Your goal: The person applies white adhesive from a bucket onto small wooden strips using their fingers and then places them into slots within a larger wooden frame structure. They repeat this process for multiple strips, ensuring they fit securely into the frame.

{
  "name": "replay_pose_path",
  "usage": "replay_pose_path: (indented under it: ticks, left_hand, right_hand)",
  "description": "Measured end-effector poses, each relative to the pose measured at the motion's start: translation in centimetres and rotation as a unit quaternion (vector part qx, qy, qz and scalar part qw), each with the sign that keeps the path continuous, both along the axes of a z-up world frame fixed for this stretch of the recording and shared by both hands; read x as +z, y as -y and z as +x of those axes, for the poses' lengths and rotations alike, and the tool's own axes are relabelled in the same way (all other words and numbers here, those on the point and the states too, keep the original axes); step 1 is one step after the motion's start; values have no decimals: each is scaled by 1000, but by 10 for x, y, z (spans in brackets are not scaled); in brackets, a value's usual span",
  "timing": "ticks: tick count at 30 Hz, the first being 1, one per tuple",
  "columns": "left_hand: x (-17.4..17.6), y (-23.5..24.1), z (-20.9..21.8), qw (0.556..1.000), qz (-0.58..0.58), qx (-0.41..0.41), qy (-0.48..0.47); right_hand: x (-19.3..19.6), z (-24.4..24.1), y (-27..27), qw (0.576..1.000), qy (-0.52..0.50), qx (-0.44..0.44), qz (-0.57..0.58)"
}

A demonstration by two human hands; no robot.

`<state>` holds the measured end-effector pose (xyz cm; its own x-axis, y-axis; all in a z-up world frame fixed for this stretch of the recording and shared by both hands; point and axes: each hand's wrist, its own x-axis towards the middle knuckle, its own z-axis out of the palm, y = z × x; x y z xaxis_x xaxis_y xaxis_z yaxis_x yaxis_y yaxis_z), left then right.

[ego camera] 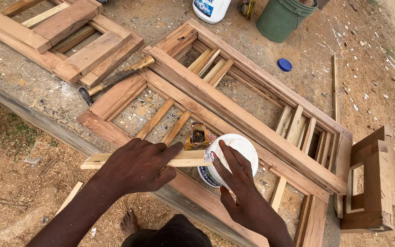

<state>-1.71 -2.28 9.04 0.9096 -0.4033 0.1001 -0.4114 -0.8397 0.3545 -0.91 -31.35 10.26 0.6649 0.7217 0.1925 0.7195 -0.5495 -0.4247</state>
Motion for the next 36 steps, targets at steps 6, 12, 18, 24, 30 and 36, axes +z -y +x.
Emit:
replay_pose_path:
  ticks: [6, 12, 18, 24, 30, 36]
  left_hand:
    - [-8, -6, -6, 999, -17, 27, 7]
    - [-16, -10, -4, 997, -30, 59, -32]
    - [-22, -8, -2, 997, -45, 46, -33]
    - [-15, -18, 1, 996, -56, 62, -24]
    - [-1, -28, 2, 992, -47, 106, -44]
    - [4, -25, 5, 997, -26, 72, -25]
  right_hand:
    - [-10, -3, -3, 1000, -6, 0, 10]
    - [-17, 7, 13, 924, -216, 116, 293]
    - [-53, 17, -24, 882, -310, 84, 345]
    - [-59, 11, -26, 901, -298, 29, 314]
    - [-39, 19, -19, 915, -254, 19, 312]
    - [-18, 31, -43, 967, 212, -142, -15]
